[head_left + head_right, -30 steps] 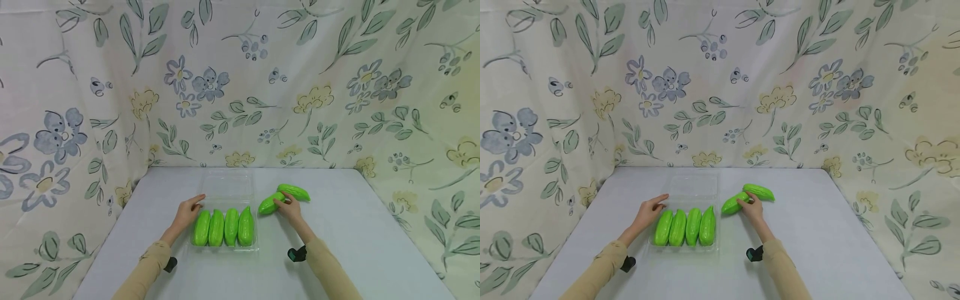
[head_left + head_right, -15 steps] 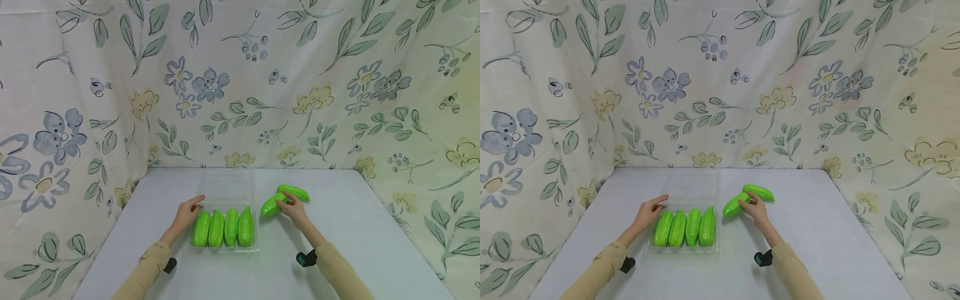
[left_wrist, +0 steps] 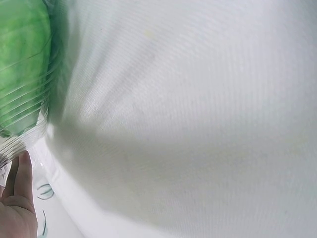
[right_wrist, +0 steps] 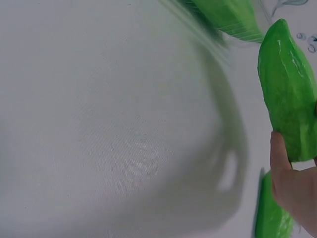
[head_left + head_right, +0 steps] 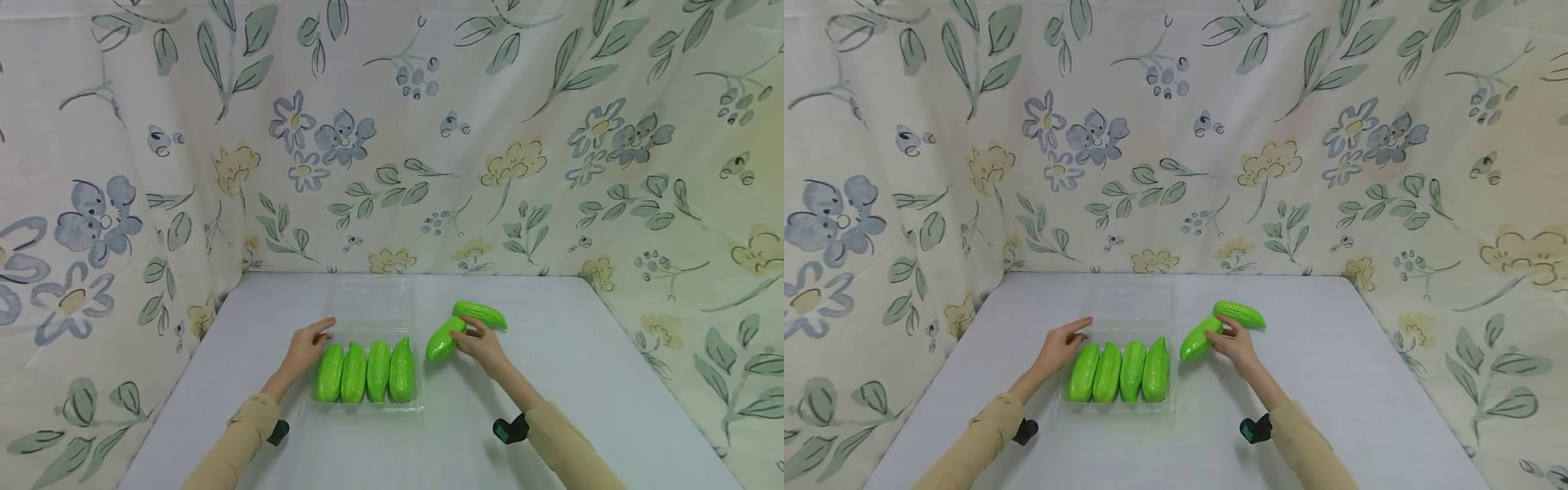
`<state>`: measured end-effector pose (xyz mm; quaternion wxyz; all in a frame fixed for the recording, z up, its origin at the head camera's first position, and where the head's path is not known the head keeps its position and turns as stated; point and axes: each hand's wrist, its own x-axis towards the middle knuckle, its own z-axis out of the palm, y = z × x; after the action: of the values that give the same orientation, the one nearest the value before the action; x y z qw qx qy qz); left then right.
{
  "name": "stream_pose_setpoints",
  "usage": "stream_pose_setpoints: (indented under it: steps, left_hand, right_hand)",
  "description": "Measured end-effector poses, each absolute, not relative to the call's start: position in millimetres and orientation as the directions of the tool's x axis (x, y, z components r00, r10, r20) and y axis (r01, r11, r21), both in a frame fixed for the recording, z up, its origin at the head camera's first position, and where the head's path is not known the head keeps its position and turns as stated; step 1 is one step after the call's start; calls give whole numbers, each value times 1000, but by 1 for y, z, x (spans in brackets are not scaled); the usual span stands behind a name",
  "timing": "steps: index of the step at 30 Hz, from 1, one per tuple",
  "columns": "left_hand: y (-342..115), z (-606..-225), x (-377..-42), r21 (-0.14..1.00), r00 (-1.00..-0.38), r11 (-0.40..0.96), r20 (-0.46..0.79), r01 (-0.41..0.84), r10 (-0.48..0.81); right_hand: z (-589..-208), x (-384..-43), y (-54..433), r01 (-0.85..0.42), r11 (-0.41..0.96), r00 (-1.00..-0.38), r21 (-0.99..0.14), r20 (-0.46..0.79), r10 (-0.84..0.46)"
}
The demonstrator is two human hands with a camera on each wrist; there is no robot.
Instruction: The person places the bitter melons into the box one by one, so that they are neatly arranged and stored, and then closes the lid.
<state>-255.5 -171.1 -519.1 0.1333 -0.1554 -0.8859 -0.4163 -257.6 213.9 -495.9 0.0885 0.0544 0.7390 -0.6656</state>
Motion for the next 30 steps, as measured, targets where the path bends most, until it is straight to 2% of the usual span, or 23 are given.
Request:
stream_pose_setpoints:
  steps: [15,30]
  left_hand:
    - [-172,-520,-256,699,-919,605,359,381,163]
    - [-171,-521,-256,695,-916,607,370,385,158]
  right_hand:
    - [-482,-246,213,140,130,-977,-982,-158,-140]
    - [-478,-240,212,80,210,-962,-974,-130,-240]
